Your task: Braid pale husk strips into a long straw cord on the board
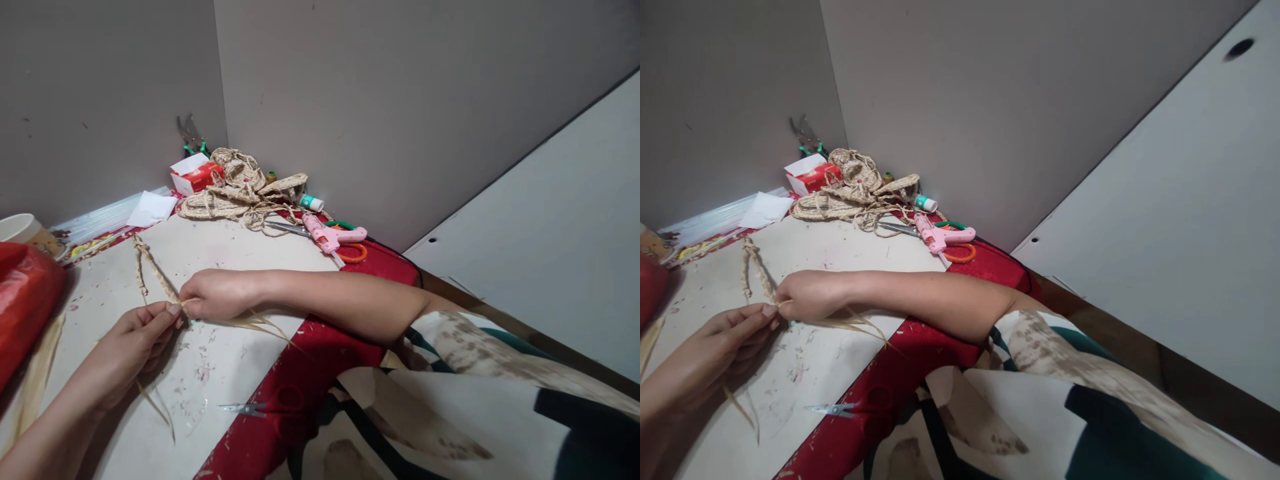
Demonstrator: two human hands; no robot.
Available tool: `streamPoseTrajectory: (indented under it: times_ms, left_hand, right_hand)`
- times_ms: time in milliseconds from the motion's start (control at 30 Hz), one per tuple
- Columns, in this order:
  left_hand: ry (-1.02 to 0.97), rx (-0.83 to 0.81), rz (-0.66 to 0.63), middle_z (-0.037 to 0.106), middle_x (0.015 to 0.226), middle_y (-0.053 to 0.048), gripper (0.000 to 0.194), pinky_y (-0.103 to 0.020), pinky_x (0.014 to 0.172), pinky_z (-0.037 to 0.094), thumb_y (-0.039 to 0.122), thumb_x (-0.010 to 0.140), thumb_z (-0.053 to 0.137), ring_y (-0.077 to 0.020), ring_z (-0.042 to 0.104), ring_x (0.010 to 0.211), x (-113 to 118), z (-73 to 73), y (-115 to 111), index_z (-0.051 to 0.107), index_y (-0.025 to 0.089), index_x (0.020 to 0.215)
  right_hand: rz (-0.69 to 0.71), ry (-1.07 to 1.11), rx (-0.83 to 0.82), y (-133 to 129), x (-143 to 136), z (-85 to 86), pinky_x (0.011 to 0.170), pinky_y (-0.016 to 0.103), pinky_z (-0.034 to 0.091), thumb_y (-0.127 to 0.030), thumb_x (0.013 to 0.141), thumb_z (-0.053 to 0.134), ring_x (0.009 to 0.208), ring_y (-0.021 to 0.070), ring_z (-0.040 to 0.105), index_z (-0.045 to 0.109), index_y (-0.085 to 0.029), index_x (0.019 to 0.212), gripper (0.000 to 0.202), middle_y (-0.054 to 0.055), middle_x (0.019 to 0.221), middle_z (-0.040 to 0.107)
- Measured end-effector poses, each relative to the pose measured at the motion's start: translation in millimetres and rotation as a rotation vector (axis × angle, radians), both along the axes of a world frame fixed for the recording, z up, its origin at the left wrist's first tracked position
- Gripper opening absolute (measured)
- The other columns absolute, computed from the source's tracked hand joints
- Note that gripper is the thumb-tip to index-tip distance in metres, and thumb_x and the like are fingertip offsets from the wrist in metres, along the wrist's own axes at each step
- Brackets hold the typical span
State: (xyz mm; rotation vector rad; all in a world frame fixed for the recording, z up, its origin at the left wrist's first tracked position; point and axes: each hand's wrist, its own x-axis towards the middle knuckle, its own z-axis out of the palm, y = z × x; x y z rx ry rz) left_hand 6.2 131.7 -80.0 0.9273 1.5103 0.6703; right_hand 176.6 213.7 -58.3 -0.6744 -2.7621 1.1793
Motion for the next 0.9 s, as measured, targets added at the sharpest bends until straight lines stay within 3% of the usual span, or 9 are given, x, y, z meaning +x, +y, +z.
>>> streamPoseTrajectory:
  times_ms: [100,233,367,600,900]
  left_hand:
    - [-0.082,-0.068,0.023,0.026,0.049,0.011,0.044,-0.014,0.039,0.013,0.058,0.061,0.075,-0.0047,0.013,0.044,1.5,2.3,-0.1,0.058,0.019,0.07]
    - [-0.093,-0.029,0.079,0.035,0.048,0.009,0.045,-0.013,0.038,0.015,0.058,0.06,0.076,-0.0037,0.019,0.042,4.3,1.3,-1.2,0.059,0.018,0.068]
    - [-0.073,0.002,0.103,0.042,0.05,0.007,0.045,-0.013,0.038,0.017,0.058,0.059,0.076,-0.0034,0.024,0.041,6.9,-3.8,-1.9,0.06,0.018,0.068]
    - [-0.106,0.049,0.141,0.03,0.042,0.011,0.047,-0.014,0.035,0.016,0.057,0.057,0.078,-0.0035,0.017,0.039,6.3,-6.3,-1.7,0.051,0.018,0.057]
    - [-0.232,0.06,0.158,0.029,0.045,0.009,0.045,-0.016,0.036,0.02,0.046,0.07,0.073,-0.004,0.021,0.039,13.3,0.6,-6.2,0.042,0.018,0.052]
  right_hand:
    - [-0.001,-0.053,0.146,-7.0,-0.8,2.8,0.062,0.025,0.036,-0.021,0.085,0.039,0.071,0.0146,0.051,0.06,-0.013,0.083,0.022,0.007,0.084,0.064]
    - [-0.004,-0.176,0.232,-14.5,-0.4,8.6,0.06,0.027,0.034,-0.02,0.085,0.039,0.076,0.0184,0.054,0.062,-0.013,0.09,0.025,0.012,0.095,0.067]
    - [-0.011,-0.211,0.262,-13.8,4.5,16.8,0.058,0.028,0.033,-0.022,0.086,0.039,0.074,0.0189,0.055,0.064,-0.013,0.089,0.026,0.012,0.094,0.068]
    - [0.036,-0.083,0.169,-18.6,8.6,25.7,0.062,0.026,0.037,-0.021,0.086,0.038,0.069,0.0143,0.052,0.062,-0.012,0.082,0.027,0.009,0.085,0.067]
    - [0.051,-0.267,0.211,-38.5,1.2,22.2,0.062,0.03,0.039,-0.022,0.085,0.041,0.082,0.022,0.061,0.065,-0.012,0.092,0.026,0.013,0.094,0.069]
